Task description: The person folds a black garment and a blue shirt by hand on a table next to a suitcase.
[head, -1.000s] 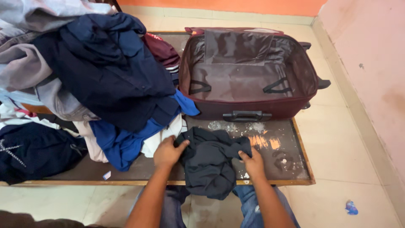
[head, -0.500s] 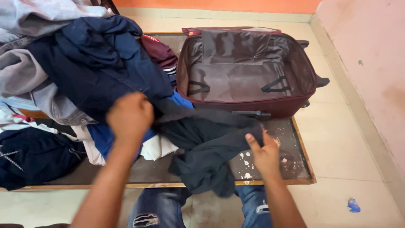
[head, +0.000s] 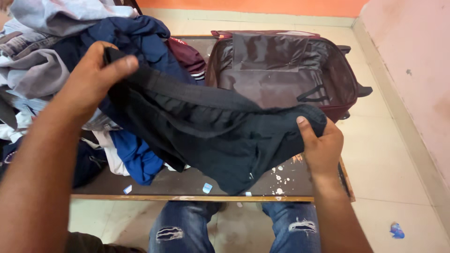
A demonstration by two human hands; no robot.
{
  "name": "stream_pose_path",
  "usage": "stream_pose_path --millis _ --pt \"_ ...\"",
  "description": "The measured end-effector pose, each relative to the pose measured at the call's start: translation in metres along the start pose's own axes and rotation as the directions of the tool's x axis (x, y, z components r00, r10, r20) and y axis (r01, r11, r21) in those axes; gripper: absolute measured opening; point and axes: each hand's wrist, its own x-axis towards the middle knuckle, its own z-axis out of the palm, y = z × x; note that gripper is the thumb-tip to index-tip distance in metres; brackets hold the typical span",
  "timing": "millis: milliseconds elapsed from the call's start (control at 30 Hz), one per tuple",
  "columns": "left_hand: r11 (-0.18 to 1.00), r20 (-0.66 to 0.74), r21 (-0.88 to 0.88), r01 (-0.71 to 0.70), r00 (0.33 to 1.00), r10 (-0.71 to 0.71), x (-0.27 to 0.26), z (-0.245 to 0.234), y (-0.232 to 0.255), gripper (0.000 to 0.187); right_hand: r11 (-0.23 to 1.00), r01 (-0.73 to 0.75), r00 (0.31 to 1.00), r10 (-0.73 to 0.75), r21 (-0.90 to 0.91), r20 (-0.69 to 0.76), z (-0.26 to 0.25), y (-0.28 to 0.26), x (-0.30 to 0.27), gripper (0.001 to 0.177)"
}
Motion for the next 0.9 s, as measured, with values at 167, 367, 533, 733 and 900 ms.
stream_pose_path --millis 167,367,533,733,900 --pt "0.943 0.38 0.326 0.063 0.905 -0.192 -0.009 -0.012 -0.013 0.095 0.961 -0.214 0.95 0.247 -0.176 0.191 0.006 0.025 0.008 0.027" --pt "0.821 0.003 0.566 0.08 0.995 -0.099 0.01 -0.006 -0.011 0.048 0.74 -0.485 0.874 0.407 0.465 0.265 0.029 0.007 0.025 0.029" --pt "0.734 0.079 0.678 0.04 0.989 -0.126 -0.001 0.034 0.0 0.049 0.641 -0.666 0.746 0.564 0.381 0.355 0.061 0.005 0.025 0.027" --pt "0.858 0.213 -0.039 0.512 0.843 -0.494 -0.052 0.092 -0.01 0.029 0.527 -0.717 0.696 0.584 0.457 0.417 0.056 0.048 -0.016 0.024" --pt "0.861 0.154 -0.299 0.411 0.911 -0.381 -0.045 0.099 -0.008 0.025 0.482 -0.825 0.564 0.728 0.293 0.39 0.055 0.043 -0.017 0.026"
